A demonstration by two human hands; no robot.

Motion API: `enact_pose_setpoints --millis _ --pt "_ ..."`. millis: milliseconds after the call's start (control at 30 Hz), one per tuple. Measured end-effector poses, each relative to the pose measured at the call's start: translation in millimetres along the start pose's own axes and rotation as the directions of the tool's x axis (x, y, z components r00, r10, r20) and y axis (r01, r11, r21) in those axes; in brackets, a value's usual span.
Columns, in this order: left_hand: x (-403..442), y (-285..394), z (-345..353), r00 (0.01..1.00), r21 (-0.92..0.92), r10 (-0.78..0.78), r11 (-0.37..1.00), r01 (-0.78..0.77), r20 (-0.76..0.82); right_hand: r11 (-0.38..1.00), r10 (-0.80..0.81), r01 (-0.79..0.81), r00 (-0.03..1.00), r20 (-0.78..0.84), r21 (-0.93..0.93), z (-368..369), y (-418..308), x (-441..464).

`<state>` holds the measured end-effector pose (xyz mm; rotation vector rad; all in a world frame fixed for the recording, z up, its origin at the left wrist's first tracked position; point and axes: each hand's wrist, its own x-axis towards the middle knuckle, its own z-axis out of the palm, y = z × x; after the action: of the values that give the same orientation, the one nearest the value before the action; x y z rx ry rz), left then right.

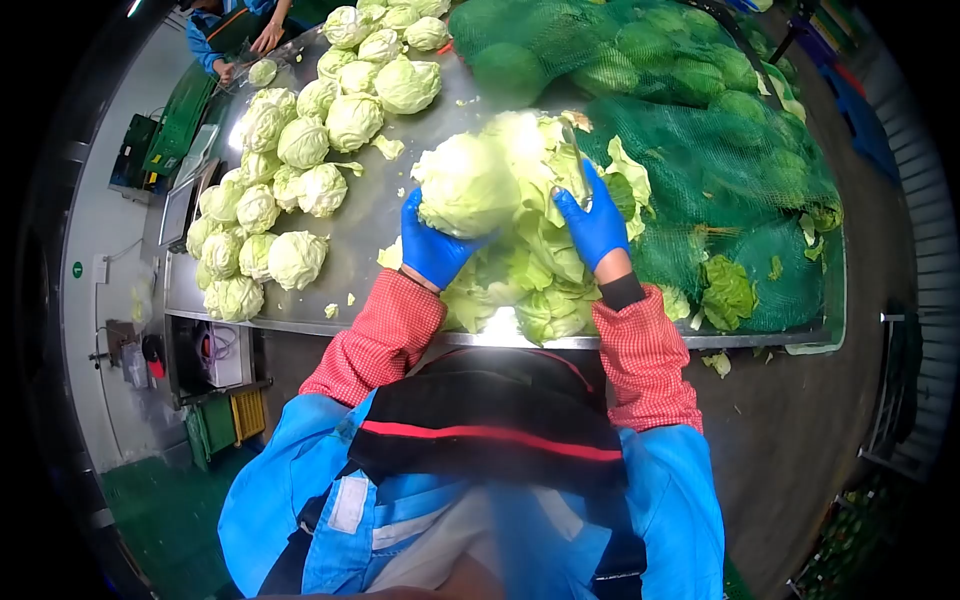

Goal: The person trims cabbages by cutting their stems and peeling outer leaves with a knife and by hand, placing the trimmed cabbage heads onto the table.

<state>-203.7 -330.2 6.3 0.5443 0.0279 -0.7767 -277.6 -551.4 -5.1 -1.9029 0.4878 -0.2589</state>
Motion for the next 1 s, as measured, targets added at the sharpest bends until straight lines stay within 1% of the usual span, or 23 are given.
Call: enact_pose_setpoints --millis 33,67,167,200,233,267,300,333,400,433,467,567,600,667,700,733,767,800,833,867,900,967,1000 --pt "-3 2 4 1.000 -0.022 -0.012 1.000 0.013 0.012 0.992 -0.092 0.085 0.993 -0.075 -0.093 -1 0 -1" --pt "-5 4 7 0.999 -0.045 -0.023 0.999 0.024 0.023 0.984 -0.153 0.150 0.988 -0.028 -0.095 -7 -17 -8" --pt "0 11 11 0.993 0.161 -0.095 0.983 0.084 0.064 0.955 -0.256 0.260 0.965 0.049 -0.143 4 -49 -16" --pt "1 11 9 0.998 0.346 -0.001 0.938 -0.023 0.069 0.923 -0.368 0.361 0.929 -0.030 -0.135 15 -33 -9" --pt "2 11 5 0.991 0.515 0.092 0.848 -0.127 0.092 0.969 -0.242 0.238 0.969 0.053 0.066 15 -27 -9" --pt "2 14 1 0.986 0.609 0.125 0.776 -0.167 0.111 0.964 -0.131 0.088 0.979 0.159 0.251 11 -22 -8" --pt "3 16 -3 0.979 0.693 0.158 0.692 -0.203 0.129 0.910 -0.039 -0.085 0.957 0.287 0.406 9 -16 -7" --pt "3 22 -8 0.983 0.725 0.135 0.665 -0.180 0.120 0.851 -0.028 -0.130 0.956 0.291 0.508 15 -1 -5" --pt "-7 30 8 0.998 0.728 0.046 0.683 -0.063 0.043 0.676 -0.045 -0.199 0.950 0.309 0.709 23 15 -1" --pt "-16 34 23 1.000 0.692 -0.023 0.721 0.028 -0.017 0.569 -0.054 -0.229 0.948 0.314 0.790 24 20 1" --pt "-21 37 36 0.993 0.650 -0.096 0.750 0.119 -0.071 0.545 -0.011 -0.217 0.964 0.266 0.810 25 6 -3" --pt "-20 41 25 1.000 0.867 0.010 0.499 0.003 -0.009 0.366 0.086 -0.332 0.942 0.324 0.869 30 6 -3" --pt "-19 41 30 0.997 0.861 0.059 0.503 -0.070 0.047 0.374 0.131 -0.296 0.955 0.266 0.879 34 5 -4" --pt "-4 30 24 0.938 0.894 0.242 0.315 -0.317 0.248 0.582 0.157 -0.347 0.935 0.317 0.735 29 15 -1" --pt "2 25 26 0.881 0.883 0.313 0.200 -0.425 0.354 0.621 0.139 -0.320 0.943 0.301 0.715 31 15 -1" --pt "-1 20 27 0.890 0.889 0.275 0.183 -0.420 0.364 0.659 0.120 -0.291 0.951 0.285 0.694 33 13 -2" --pt "1 19 20 0.929 0.847 0.270 0.401 -0.347 0.253 0.723 0.091 -0.232 0.966 0.244 0.650 33 7 -4" --pt "5 16 6 0.960 0.757 0.237 0.599 -0.262 0.145 0.781 0.058 -0.171 0.978 0.202 0.601 33 4 -5" --pt "10 14 -6 0.983 0.623 0.179 0.763 -0.170 0.049 0.830 0.021 -0.106 0.987 0.159 0.547 31 -1 -5" --pt "7 8 -9 0.991 0.423 0.126 0.896 -0.135 0.051 0.861 -0.005 -0.062 0.992 0.129 0.505 26 -12 -11" --pt "5 6 -12 0.997 0.317 0.076 0.945 -0.082 0.033 0.890 -0.018 -0.065 0.984 0.177 0.451 17 -17 -14" --pt "-2 4 -18 1.000 0.086 -0.029 0.996 0.028 0.005 0.902 -0.041 -0.024 0.989 0.142 0.431 8 -7 -14" --pt "0 6 -24 1.000 0.070 -0.010 0.997 0.011 -0.012 0.900 0.018 -0.058 0.995 0.097 0.433 4 1 -10"
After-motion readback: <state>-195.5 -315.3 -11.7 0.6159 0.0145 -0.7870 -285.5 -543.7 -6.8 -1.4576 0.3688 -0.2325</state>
